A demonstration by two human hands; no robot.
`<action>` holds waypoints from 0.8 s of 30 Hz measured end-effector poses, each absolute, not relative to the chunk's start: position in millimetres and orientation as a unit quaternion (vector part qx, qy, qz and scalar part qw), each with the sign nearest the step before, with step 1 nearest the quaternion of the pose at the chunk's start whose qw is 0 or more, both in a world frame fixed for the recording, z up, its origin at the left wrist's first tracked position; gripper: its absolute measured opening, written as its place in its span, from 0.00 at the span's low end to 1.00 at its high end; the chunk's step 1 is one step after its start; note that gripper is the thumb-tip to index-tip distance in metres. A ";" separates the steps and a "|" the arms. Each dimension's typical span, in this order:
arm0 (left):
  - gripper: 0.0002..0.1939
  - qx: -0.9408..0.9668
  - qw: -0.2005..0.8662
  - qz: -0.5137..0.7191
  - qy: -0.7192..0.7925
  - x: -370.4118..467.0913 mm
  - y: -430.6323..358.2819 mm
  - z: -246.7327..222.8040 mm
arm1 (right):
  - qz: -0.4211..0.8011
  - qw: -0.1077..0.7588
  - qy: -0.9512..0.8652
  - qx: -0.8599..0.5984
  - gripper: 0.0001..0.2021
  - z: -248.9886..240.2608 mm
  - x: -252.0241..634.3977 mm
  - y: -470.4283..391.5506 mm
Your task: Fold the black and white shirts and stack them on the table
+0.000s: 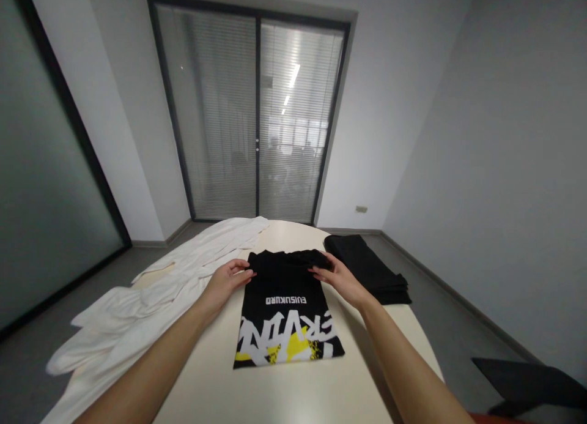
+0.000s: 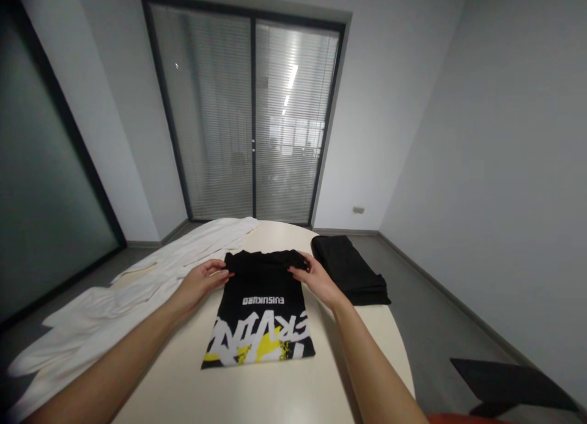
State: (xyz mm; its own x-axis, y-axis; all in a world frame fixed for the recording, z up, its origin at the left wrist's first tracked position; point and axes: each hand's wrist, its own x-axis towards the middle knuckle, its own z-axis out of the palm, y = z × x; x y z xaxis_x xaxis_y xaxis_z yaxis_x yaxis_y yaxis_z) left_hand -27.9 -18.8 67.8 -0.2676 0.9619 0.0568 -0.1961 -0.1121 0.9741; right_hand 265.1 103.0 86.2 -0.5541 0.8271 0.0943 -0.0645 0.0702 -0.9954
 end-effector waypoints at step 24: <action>0.16 0.663 0.572 0.241 0.420 -45.3 -46.3 83.3 | 0.542 -0.033 -0.813 -0.211 0.18 131.2 292.7 74.2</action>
State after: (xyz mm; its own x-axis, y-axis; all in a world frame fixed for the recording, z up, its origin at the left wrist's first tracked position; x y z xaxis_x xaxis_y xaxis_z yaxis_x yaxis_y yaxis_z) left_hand -45.3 -46.3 83.3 0.5322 0.8312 -0.1609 0.2812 0.0057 0.9596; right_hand 292.7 74.2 131.2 -0.9090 0.3076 -0.2814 0.3780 0.3235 -0.8674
